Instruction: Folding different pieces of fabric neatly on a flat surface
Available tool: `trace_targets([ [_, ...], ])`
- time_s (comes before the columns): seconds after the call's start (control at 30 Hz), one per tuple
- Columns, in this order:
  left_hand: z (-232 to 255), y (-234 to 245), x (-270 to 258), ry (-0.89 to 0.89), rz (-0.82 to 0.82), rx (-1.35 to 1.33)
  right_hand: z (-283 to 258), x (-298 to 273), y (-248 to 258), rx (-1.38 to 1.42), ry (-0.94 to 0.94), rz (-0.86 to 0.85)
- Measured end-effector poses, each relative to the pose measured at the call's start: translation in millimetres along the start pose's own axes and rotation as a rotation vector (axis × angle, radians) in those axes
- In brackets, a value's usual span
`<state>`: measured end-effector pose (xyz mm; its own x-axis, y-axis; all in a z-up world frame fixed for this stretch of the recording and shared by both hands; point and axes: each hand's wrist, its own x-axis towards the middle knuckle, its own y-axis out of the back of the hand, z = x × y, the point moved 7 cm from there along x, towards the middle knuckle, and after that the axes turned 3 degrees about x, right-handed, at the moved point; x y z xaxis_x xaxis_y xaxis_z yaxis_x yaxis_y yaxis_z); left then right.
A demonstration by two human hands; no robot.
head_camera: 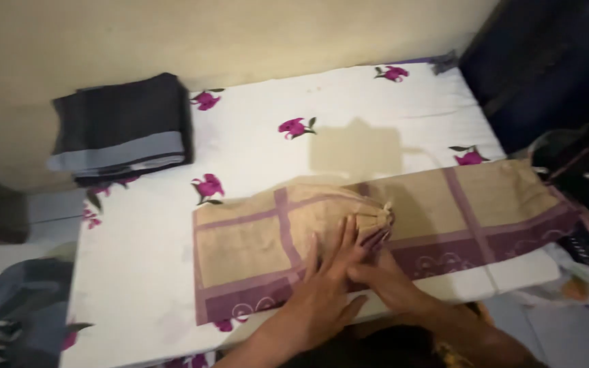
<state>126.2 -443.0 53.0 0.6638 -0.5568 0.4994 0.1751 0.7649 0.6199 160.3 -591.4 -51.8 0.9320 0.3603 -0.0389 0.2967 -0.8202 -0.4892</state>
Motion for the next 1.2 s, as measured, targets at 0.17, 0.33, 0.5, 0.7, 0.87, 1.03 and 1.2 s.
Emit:
trace_targets([
  [0.17,-23,43,6,0.597,-0.093,-0.184,-51,-3,9,0.296,-0.015,0.59],
  [0.33,-30,113,-9,0.434,0.044,0.085,-44,-29,151,0.241,0.194,0.503],
  [0.5,-69,129,-38,0.677,0.172,0.111,-116,-76,217,0.236,0.308,0.909],
  [0.7,-112,122,-60,1.017,0.237,0.053,-144,-78,245,0.146,0.23,0.926],
  [0.87,-84,108,-31,1.167,-0.07,-0.138,-139,-80,249,0.068,0.178,0.936],
  [1.03,-88,93,-42,1.109,-0.138,-0.307,-144,-82,274,0.069,0.352,0.853],
  [1.2,-94,80,-56,0.94,-0.124,-0.253,-167,-96,267,-0.034,0.476,0.875],
])
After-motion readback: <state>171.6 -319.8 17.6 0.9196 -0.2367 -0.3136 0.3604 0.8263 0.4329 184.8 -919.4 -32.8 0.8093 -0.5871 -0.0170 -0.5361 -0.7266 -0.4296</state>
